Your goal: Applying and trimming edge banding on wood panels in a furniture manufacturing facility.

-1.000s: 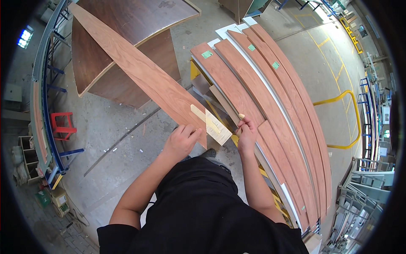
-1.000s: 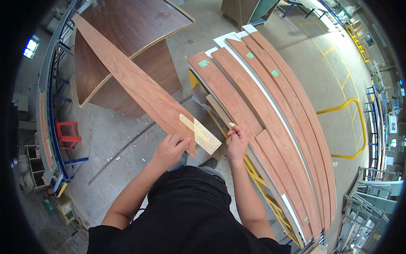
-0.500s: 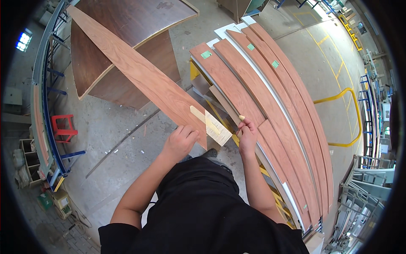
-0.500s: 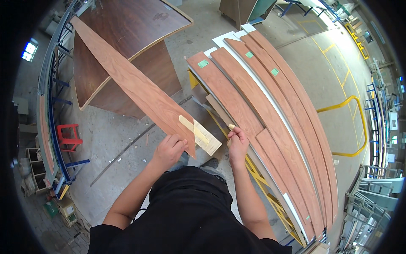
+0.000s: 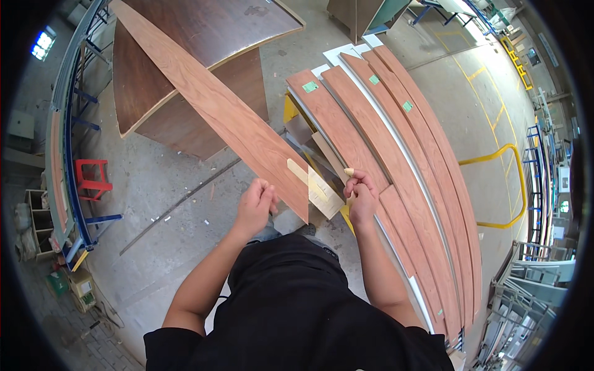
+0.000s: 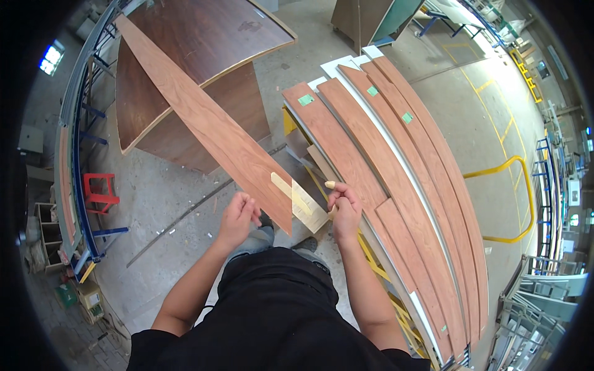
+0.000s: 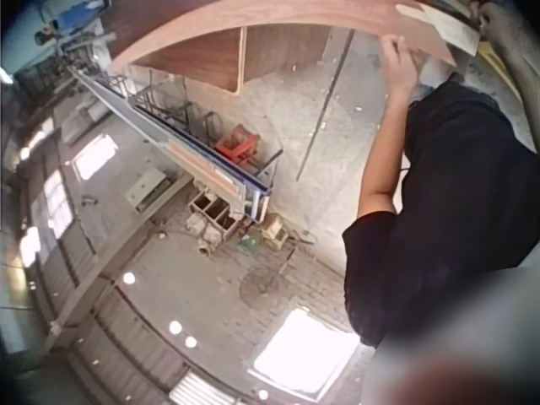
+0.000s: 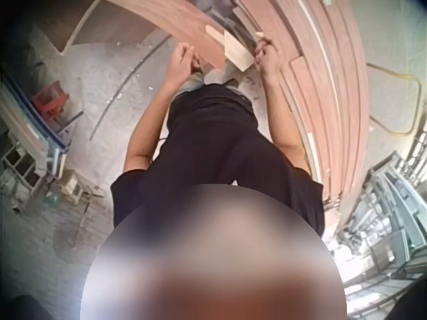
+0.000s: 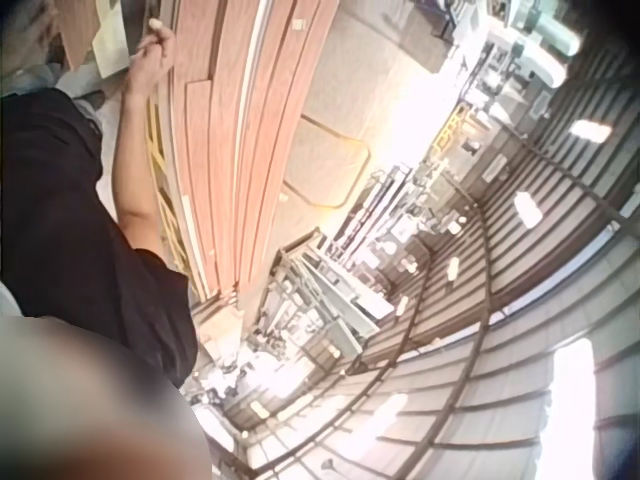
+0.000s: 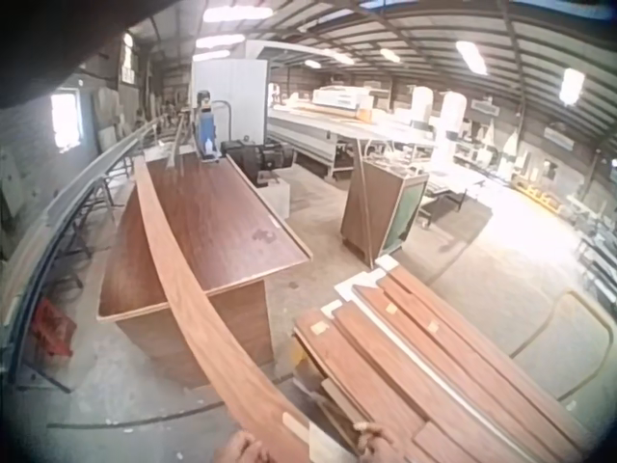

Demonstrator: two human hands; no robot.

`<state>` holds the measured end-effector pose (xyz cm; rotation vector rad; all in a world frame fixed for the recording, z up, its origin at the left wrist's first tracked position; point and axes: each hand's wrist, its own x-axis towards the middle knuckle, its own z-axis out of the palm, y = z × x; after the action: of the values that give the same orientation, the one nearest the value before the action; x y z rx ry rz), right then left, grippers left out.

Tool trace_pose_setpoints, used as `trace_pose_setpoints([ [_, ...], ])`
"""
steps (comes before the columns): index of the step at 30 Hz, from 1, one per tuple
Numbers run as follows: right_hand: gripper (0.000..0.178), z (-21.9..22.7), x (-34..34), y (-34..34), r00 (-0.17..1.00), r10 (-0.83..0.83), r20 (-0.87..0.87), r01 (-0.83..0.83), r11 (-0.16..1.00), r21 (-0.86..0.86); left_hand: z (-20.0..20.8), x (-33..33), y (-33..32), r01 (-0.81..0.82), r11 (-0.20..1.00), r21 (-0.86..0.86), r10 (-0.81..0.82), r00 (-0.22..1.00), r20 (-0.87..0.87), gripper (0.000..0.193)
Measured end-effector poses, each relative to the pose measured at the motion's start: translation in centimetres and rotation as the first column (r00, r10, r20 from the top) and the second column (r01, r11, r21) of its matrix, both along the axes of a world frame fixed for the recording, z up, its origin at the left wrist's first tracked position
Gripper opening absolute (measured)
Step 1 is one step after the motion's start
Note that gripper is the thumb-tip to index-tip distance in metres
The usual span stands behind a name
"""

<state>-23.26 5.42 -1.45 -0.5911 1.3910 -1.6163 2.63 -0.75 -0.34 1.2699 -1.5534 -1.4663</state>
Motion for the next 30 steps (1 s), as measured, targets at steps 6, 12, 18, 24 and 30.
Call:
trace_pose_setpoints([
  [6,0.033,6.0,7.2,-1.3,0.918,0.313,-0.243,-0.324,0.946,-0.008,0.2,0.6,2.1,0.248,0.855,0.455,-0.021,0.894,-0.447,0.016],
  [12,0.021,5.7,11.3,-1.3,0.634,0.199,-0.747,-0.416,0.903,-0.112,3.3,-0.1,4.0,0.316,0.64,0.7,0.433,0.604,-0.669,0.025],
  [18,0.032,5.5,10.5,-0.7,0.742,0.536,-0.402,-0.555,0.828,0.079,0.8,0.6,4.8,0.403,0.692,0.599,0.346,0.543,-0.765,0.018],
  [24,0.044,4.7,9.6,-0.9,0.747,0.511,0.425,-0.575,0.818,0.027,-0.3,2.0,4.1,0.389,0.832,0.395,-0.037,0.749,-0.662,0.008],
  [30,0.029,4.5,6.0,-5.8,0.593,0.423,-0.685,-0.394,0.894,0.212,-0.4,2.8,2.8,0.175,0.873,0.456,0.086,0.864,-0.496,0.006],
])
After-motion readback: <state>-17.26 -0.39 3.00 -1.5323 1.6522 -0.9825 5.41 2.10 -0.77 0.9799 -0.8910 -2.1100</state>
